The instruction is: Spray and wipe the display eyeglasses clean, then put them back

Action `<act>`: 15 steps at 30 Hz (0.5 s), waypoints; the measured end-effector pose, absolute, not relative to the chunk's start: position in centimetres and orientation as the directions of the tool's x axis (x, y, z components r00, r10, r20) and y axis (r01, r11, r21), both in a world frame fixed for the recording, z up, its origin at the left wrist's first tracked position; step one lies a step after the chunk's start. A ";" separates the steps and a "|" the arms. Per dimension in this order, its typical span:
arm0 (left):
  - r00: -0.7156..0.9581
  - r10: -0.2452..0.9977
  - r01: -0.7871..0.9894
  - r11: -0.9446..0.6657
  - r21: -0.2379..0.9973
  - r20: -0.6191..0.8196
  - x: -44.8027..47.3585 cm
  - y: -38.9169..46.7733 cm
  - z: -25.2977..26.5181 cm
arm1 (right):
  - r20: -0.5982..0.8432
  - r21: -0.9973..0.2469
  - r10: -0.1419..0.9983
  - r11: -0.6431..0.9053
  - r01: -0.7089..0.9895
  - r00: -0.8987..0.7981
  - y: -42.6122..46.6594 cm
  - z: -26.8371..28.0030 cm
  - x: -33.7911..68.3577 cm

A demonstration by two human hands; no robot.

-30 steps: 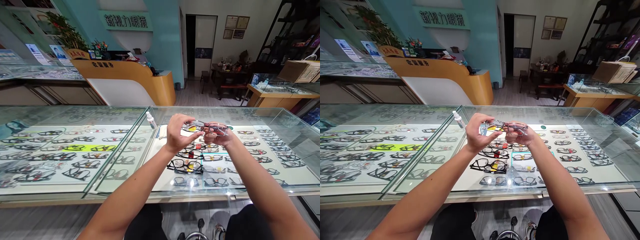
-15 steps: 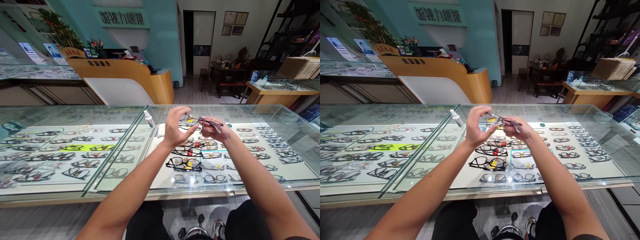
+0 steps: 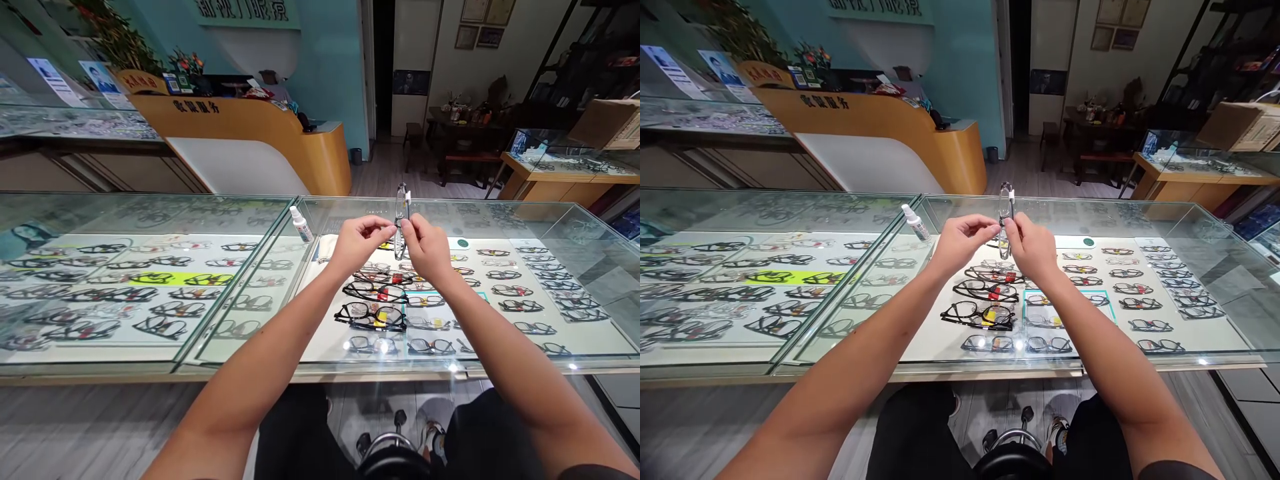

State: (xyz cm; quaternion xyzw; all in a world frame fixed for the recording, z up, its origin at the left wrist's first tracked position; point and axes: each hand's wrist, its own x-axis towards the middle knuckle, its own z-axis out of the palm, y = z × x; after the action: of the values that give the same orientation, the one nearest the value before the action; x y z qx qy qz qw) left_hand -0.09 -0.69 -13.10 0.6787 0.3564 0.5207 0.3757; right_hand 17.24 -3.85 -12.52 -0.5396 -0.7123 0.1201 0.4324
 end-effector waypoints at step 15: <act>0.159 0.875 0.081 -0.474 0.877 0.458 -0.3 -0.1 -13.4 | 0.465 -0.610 0.879 0.407 0.680 -0.108 -3.6 -12.9 17.3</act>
State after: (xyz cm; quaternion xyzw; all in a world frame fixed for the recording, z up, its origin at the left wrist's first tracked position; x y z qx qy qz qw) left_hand -0.28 -0.08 -13.38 0.6667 0.3583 0.5406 0.3672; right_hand 17.27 -3.62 -12.87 -0.5307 -0.7343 0.1225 0.4052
